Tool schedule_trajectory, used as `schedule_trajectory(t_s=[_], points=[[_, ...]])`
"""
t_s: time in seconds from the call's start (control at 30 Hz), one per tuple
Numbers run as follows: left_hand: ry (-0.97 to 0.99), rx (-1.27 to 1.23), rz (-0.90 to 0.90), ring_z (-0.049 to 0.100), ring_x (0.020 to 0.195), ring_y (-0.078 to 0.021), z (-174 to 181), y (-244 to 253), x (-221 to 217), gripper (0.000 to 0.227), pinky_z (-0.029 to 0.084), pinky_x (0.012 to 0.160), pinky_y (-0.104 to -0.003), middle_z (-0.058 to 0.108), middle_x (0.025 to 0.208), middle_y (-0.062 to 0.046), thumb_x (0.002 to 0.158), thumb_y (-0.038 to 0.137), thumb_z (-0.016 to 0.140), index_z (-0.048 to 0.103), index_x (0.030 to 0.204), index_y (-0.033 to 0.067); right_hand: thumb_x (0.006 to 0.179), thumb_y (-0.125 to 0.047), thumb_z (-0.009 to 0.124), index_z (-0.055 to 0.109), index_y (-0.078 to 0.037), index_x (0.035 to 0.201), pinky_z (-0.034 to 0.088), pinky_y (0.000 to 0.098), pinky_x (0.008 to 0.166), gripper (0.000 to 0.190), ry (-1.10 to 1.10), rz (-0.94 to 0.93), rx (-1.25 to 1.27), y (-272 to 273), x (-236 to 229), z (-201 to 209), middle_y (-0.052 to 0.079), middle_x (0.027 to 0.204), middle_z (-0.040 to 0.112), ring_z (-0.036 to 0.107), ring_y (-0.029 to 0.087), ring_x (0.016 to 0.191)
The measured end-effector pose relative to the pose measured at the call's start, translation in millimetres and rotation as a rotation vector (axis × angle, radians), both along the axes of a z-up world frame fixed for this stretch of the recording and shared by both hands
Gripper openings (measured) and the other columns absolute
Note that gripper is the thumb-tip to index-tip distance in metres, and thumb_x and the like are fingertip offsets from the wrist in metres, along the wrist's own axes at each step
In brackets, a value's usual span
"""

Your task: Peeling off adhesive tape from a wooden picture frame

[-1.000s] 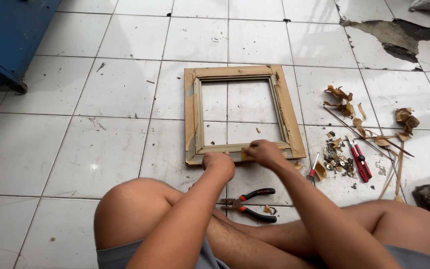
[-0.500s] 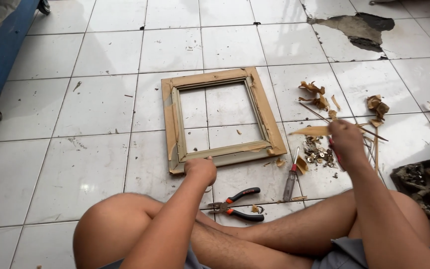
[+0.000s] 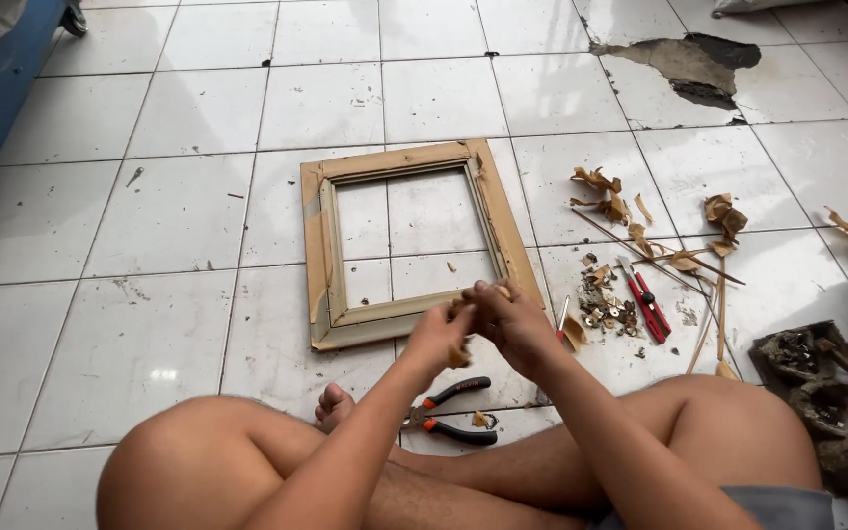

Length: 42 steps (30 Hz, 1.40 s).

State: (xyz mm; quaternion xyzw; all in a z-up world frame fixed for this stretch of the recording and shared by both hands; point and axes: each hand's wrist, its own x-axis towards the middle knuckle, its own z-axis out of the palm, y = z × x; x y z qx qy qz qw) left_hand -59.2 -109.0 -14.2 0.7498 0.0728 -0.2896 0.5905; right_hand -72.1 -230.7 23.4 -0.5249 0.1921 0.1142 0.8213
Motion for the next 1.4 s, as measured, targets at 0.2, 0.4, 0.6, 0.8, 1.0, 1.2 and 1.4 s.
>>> schedule_trajectory(t_s=[0.2,0.4,0.6,0.8,1.0,1.2,1.4], points=[[-0.013,0.271,0.108,0.051,0.112,-0.0277,14,5,4,0.055,0.043,0.092,-0.039,0.057,0.115,-0.012,0.077,0.041,0.05,0.052,0.121,0.0086,0.079,-0.054,0.061,0.061,-0.021,0.101,0.051,0.0361,0.069,0.04,0.028,0.255,-1.214,-65,49,-79,0.001,0.094,0.064,0.061,0.02,0.091],[0.069,0.009,0.389,0.06,0.076,-0.0274,-1,10,27,0.022,0.051,0.066,-0.037,0.058,0.078,-0.02,0.068,0.017,0.054,0.061,0.078,-0.0012,0.074,-0.049,0.061,0.065,-0.017,0.089,0.048,0.0451,0.074,0.036,-0.05,0.39,-1.569,-53,24,-53,0.007,0.095,0.059,0.054,0.029,0.095],[0.083,-0.098,0.396,0.065,0.075,-0.0263,-3,15,32,0.035,0.053,0.072,-0.036,0.051,0.096,-0.024,0.066,0.006,0.051,0.047,0.099,-0.0048,0.087,-0.029,0.05,0.059,-0.008,0.088,0.047,0.0428,0.069,0.023,0.053,0.001,-1.171,-79,40,-71,0.009,0.074,0.066,0.062,0.031,0.08],[-0.275,0.663,-0.349,0.059,0.088,-0.0457,-30,22,27,0.045,0.049,0.067,-0.056,0.059,0.093,-0.027,0.072,0.006,0.049,0.052,0.117,0.0056,0.091,-0.017,0.044,0.044,0.003,0.097,0.052,0.0314,0.051,0.021,-0.013,-0.027,-0.948,-42,32,-39,0.017,0.079,0.064,0.064,0.023,0.063],[-0.279,0.884,-0.631,0.06,0.082,-0.0437,-44,19,24,0.06,0.046,0.062,-0.057,0.059,0.083,-0.027,0.076,0.006,0.048,0.031,0.133,0.0014,0.089,-0.03,0.044,0.051,-0.005,0.098,0.045,0.0517,0.064,0.027,-0.214,0.324,-1.323,-8,38,-42,0.023,0.076,0.061,0.059,0.043,0.075],[-0.285,0.929,-0.663,0.062,0.066,-0.0379,-58,17,28,0.06,0.047,0.05,-0.049,0.061,0.077,-0.025,0.077,0.006,0.044,0.029,0.135,0.0038,0.083,-0.021,0.056,0.058,-0.012,0.087,0.052,0.0393,0.057,0.011,-0.597,0.551,-1.652,5,53,-66,0.01,0.08,0.058,0.062,0.031,0.067],[-0.27,0.995,-0.71,0.058,0.052,-0.0278,-56,10,30,0.059,0.046,0.043,-0.04,0.06,0.067,-0.02,0.079,0.006,0.039,0.024,0.136,0.0,0.085,-0.02,0.053,0.057,-0.018,0.092,0.052,0.037,0.056,0.008,-0.832,0.773,-1.679,-5,70,-80,0.007,0.079,0.058,0.063,0.028,0.068]])
